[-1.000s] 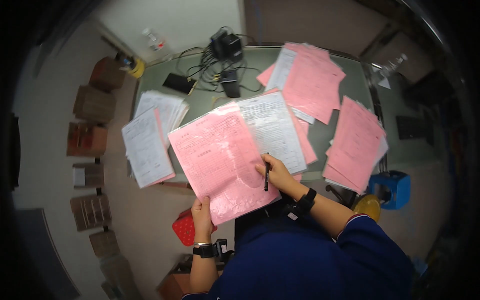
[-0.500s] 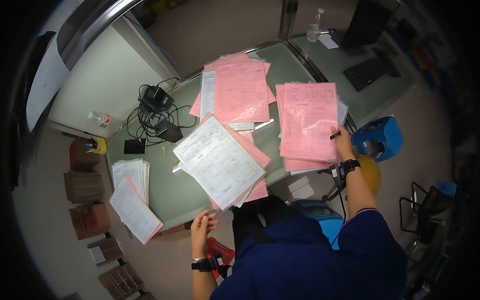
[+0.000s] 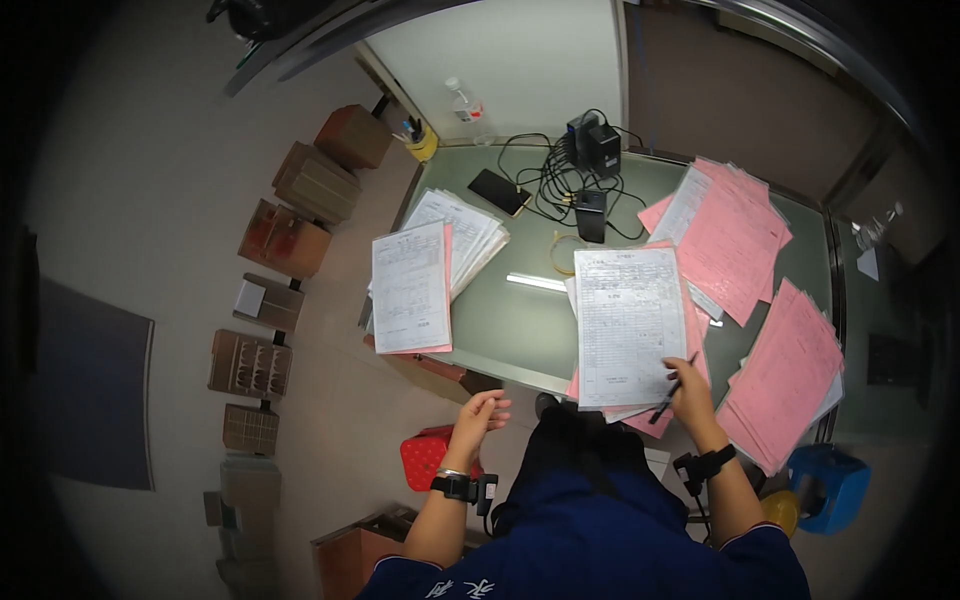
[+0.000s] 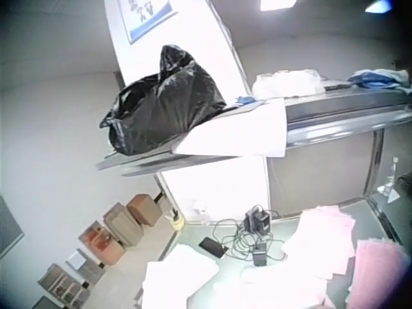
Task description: Sorting through a large stack of white and pink production documents and organizing them into piles on the floor.
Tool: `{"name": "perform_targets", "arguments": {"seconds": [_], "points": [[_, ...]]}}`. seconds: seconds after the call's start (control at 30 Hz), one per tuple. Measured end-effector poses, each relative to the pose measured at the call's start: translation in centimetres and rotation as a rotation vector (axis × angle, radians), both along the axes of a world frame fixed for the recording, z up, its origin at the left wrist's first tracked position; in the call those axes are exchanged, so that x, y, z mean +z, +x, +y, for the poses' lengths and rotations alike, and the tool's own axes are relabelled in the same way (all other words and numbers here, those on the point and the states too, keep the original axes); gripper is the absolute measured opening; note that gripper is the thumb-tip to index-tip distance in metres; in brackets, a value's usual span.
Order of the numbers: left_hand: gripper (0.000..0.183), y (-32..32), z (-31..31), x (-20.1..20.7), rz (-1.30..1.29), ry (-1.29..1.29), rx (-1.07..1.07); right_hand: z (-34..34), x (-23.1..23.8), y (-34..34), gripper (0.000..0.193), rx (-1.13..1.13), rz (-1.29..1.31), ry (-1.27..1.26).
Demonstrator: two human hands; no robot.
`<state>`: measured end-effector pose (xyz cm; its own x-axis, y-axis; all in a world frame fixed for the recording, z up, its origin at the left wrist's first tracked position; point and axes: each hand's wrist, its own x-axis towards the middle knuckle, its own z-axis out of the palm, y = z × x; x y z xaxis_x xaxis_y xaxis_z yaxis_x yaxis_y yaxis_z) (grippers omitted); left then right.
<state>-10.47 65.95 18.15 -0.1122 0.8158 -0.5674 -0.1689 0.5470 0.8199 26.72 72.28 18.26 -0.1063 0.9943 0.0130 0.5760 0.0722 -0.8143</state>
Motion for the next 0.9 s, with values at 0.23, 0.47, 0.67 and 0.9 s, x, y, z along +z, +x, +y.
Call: {"name": "perform_targets", "arguments": {"seconds": [0.23, 0.47, 0.67, 0.9], "points": [[0.025, -8.8, 0.3, -1.0, 0.048, 0.040, 0.203, 7.9, 0.1, -15.4, 0.041, 0.442, -0.059, -0.105], [0.029, -22.1, 5.9, -3.4, 0.447, 0.220, 0.292, 15.6, -2.2, -24.0, 0.034, 0.273, -0.326, -0.234], [0.044, -27.8, 12.6, -6.5, 0.609, 0.117, 0.287, 20.7, -2.3, -27.4, 0.043, -0.121, -0.559, -0.062], [0.033, -28.4, 13.0, -5.8, 0.419, -0.027, 0.147, 15.7, -3.1, -34.9, 0.049, 0.157, -0.224, -0.098]]}}
